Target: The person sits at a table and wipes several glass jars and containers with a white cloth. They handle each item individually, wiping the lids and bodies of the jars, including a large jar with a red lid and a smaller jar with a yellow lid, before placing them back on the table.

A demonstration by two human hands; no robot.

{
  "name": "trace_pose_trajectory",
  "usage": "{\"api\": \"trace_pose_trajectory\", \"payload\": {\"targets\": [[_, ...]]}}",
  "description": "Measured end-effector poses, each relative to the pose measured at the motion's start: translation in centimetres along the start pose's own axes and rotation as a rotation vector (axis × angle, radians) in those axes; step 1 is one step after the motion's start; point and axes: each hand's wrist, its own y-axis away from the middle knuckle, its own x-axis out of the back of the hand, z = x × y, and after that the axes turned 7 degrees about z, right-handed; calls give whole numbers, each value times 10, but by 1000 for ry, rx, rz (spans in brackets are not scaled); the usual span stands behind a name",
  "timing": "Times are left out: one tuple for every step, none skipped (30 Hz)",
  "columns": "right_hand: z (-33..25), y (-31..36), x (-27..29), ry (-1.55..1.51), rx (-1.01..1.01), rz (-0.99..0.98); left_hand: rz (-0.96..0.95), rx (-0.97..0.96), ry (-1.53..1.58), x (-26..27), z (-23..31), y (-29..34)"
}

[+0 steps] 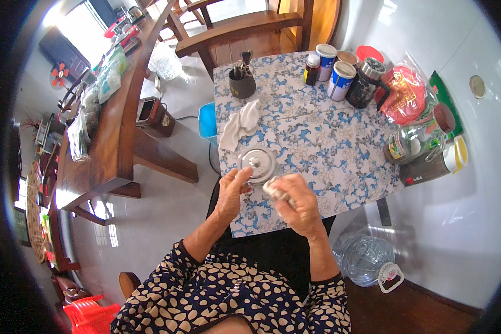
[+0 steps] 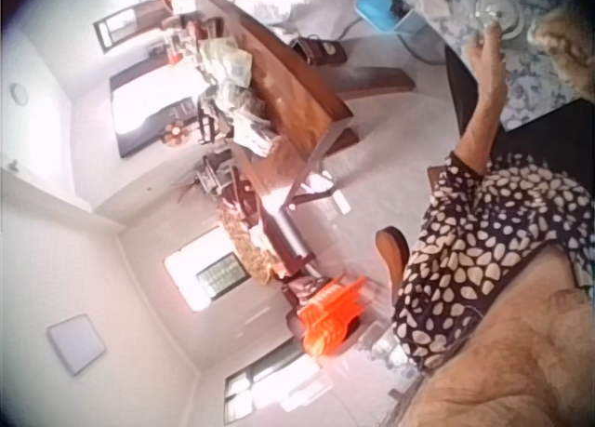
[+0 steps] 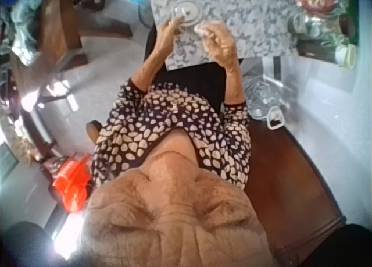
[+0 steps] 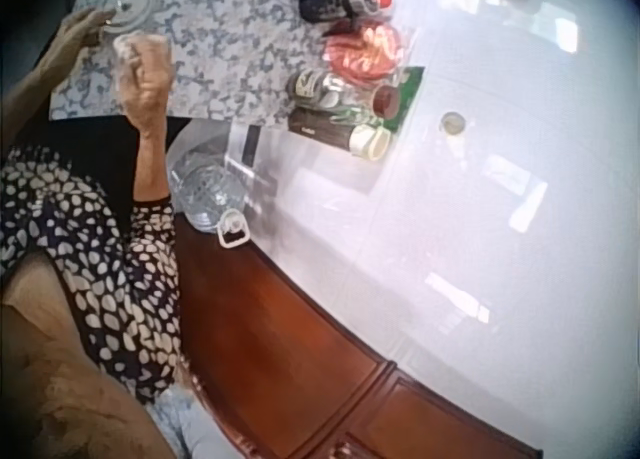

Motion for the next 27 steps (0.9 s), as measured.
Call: {"api": "trace_pose_trajectory", "payload": {"targets": [[0, -1, 0, -18, -24, 147, -35, 47, 87, 5, -6, -4], [-1, -1, -4, -38, -52, 292, -68, 98, 174, 15, -14, -8], [-1, -2, -8, -57, -79, 437, -101, 150, 260, 22, -21, -11], [-4, -6, -15, -8, -37, 440, -103, 156, 291, 19, -18, -8], [-3, -9, -25, -10, 31, 431, -114, 177, 353, 18, -19, -6], [-3, -9, -35, 119, 130, 413, -125, 199, 415, 17, -21, -4], [-5, -10, -46, 247, 233, 385, -130, 215, 482, 16, -21, -3], [-9, -9, -55, 350, 271, 399, -50, 219, 503, 10, -12, 3], [-13, -11, -61, 409, 337, 447, -29, 242, 532, 6, -5, 6], [-18, -13, -63, 452, 371, 446, -1, 259, 565, 5, 1, 9], [-24, -15, -65, 492, 397, 443, 32, 283, 594, 7, 3, 12], [-27, -18, -65, 490, 383, 427, -216, 266, 744, 31, -25, -2], [-27, -23, -61, 494, 366, 414, -165, 254, 676, 29, -20, 1], [-26, -27, -57, 501, 358, 400, -117, 237, 613, 22, -11, 5], [-23, -29, -54, 482, 317, 387, -70, 218, 549, 18, -6, 7], [-20, -30, -49, 465, 275, 373, -19, 231, 526, 15, -6, 9], [-18, -31, -44, 448, 234, 358, -24, 237, 529, 17, -9, 9], [-18, -33, -40, 419, 185, 324, -28, 242, 533, 21, -15, 8], [-14, -33, -36, 364, 112, 305, -36, 251, 535, 25, -20, 6], [-7, -32, -34, 310, 39, 287, -94, 258, 566, 29, -23, 4], [-3, -32, -31, 254, -34, 269, -45, 275, 546, 29, -27, 3], [-2, -33, -26, 157, -175, 235, 9, 290, 526, 23, -22, 6], [-1, -31, -25, 167, -127, 222, 61, 306, 506, 19, -16, 7], [-1, -30, -23, 177, -80, 209, 62, 323, 500, 18, -12, 8], [-2, -29, -23, 182, -31, 195, 67, 337, 492, 18, -7, 9], [-9, -29, -24, 231, 91, 188, 70, 352, 483, 20, -5, 9], [-14, -29, -25, 241, 155, 172, 34, 334, 484, 23, -7, 7]]}}
